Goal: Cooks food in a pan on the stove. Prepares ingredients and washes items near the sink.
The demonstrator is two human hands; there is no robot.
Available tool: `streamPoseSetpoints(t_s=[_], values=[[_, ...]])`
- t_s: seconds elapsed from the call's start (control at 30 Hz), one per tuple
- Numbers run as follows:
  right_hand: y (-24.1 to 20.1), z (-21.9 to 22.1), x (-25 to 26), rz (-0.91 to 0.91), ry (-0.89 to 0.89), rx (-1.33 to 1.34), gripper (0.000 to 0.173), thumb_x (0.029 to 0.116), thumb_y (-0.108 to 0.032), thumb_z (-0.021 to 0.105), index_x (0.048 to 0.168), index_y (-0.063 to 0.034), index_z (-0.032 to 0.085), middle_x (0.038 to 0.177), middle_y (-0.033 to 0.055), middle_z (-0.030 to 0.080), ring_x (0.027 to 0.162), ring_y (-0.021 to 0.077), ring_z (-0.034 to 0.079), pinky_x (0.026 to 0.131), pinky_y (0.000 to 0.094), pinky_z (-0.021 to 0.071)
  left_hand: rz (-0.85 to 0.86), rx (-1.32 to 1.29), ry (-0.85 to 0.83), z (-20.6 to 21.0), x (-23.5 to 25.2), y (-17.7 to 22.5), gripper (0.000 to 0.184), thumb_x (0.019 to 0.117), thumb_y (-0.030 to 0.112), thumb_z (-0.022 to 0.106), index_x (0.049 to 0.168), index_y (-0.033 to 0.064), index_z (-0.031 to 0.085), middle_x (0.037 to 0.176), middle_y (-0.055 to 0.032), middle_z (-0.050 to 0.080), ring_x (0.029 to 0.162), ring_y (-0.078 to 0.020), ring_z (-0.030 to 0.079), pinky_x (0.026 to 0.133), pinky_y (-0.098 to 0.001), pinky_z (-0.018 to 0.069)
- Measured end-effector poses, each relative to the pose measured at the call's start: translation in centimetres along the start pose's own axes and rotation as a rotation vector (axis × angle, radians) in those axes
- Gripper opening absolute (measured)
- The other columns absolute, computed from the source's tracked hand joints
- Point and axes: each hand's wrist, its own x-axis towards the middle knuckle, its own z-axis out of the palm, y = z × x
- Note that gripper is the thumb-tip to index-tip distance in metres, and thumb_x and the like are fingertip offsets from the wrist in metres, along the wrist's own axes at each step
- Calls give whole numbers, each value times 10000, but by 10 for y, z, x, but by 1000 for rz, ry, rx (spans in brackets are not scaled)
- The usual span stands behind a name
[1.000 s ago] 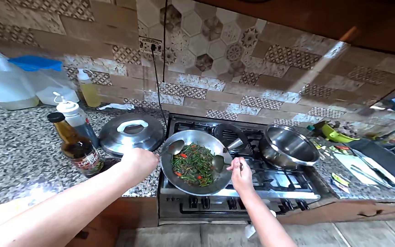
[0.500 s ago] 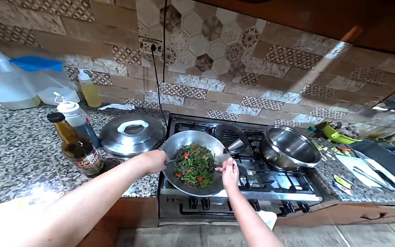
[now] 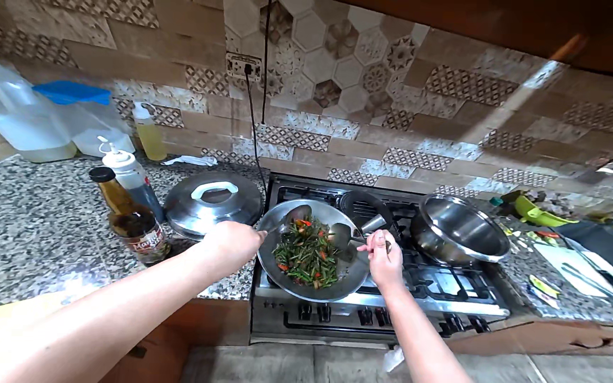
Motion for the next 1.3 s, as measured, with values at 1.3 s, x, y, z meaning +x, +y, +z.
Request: streamPoseSetpoints(t_s=[1.3], values=[[-3,13,46,341,-19,-264,419,1134,-288,338,1044,30,596,790,100,559,700,191,635,708,380,569,23,219,-81,-55,30,44,231,983,-60,516,1142,17,664,1015,-168,675,914,-356,690,664,-493,555]])
